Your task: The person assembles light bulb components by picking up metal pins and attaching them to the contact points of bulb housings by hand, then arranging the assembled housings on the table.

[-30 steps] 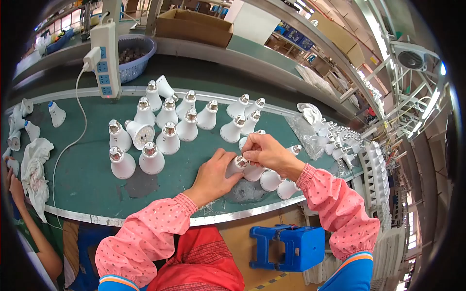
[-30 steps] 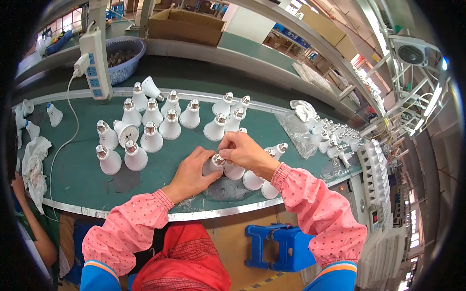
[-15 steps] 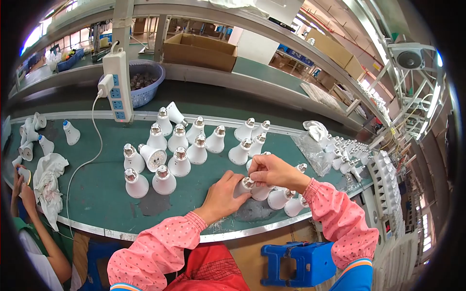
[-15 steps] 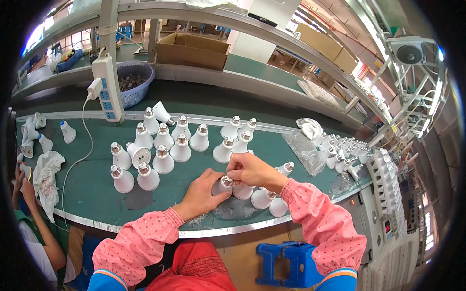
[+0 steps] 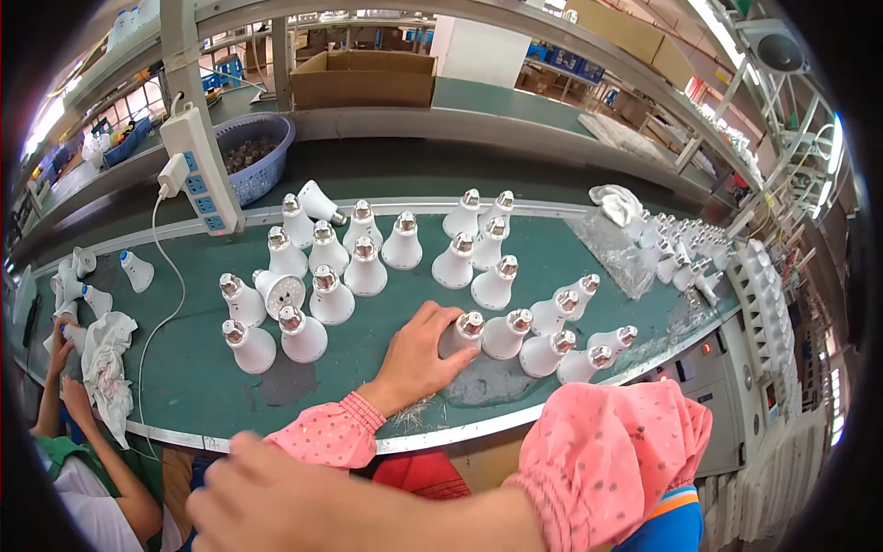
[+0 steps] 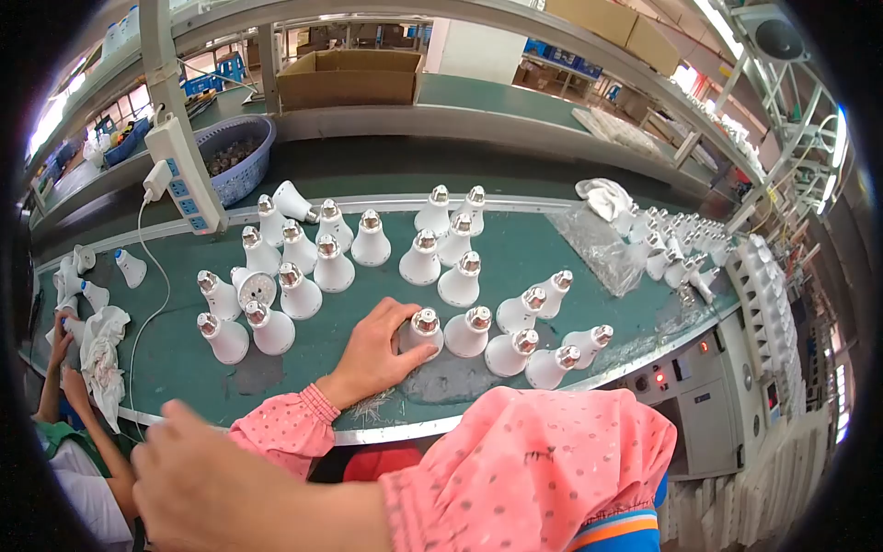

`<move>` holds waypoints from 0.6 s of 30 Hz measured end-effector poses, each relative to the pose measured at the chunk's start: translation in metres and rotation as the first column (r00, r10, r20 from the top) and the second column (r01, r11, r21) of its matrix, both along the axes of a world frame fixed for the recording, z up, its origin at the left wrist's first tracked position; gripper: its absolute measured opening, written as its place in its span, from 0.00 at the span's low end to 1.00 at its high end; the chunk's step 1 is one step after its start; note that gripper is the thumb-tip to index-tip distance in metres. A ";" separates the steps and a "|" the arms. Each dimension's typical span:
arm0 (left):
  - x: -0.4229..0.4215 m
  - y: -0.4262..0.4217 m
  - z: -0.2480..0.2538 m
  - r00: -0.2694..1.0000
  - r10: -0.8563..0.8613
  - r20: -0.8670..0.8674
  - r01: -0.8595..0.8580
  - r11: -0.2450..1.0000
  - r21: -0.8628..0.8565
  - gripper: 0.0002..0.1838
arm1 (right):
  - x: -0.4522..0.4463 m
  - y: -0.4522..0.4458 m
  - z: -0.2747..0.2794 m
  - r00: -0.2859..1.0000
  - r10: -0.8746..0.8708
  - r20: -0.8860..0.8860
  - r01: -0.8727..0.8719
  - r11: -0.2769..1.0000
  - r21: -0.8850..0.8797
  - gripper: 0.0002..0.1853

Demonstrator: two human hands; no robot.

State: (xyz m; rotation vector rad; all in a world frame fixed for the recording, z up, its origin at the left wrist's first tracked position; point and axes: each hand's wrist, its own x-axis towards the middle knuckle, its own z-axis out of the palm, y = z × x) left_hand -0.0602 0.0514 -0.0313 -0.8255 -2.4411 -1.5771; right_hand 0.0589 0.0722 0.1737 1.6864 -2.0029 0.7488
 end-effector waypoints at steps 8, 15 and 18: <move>-0.002 0.004 -0.006 0.993 0.036 -0.109 -0.032 0.999 0.038 0.28 | 0.004 -0.008 -0.010 0.999 0.026 -0.037 -0.030 0.992 -0.123 0.12; 0.001 0.003 0.004 0.999 0.023 -0.028 -0.025 0.998 -0.063 0.27 | 0.014 -0.005 -0.018 0.999 0.001 -0.043 -0.006 0.992 -0.128 0.11; -0.001 0.006 -0.003 0.994 0.033 -0.100 -0.033 0.999 0.008 0.27 | 0.021 -0.002 -0.020 0.999 -0.015 -0.033 0.011 0.990 -0.138 0.11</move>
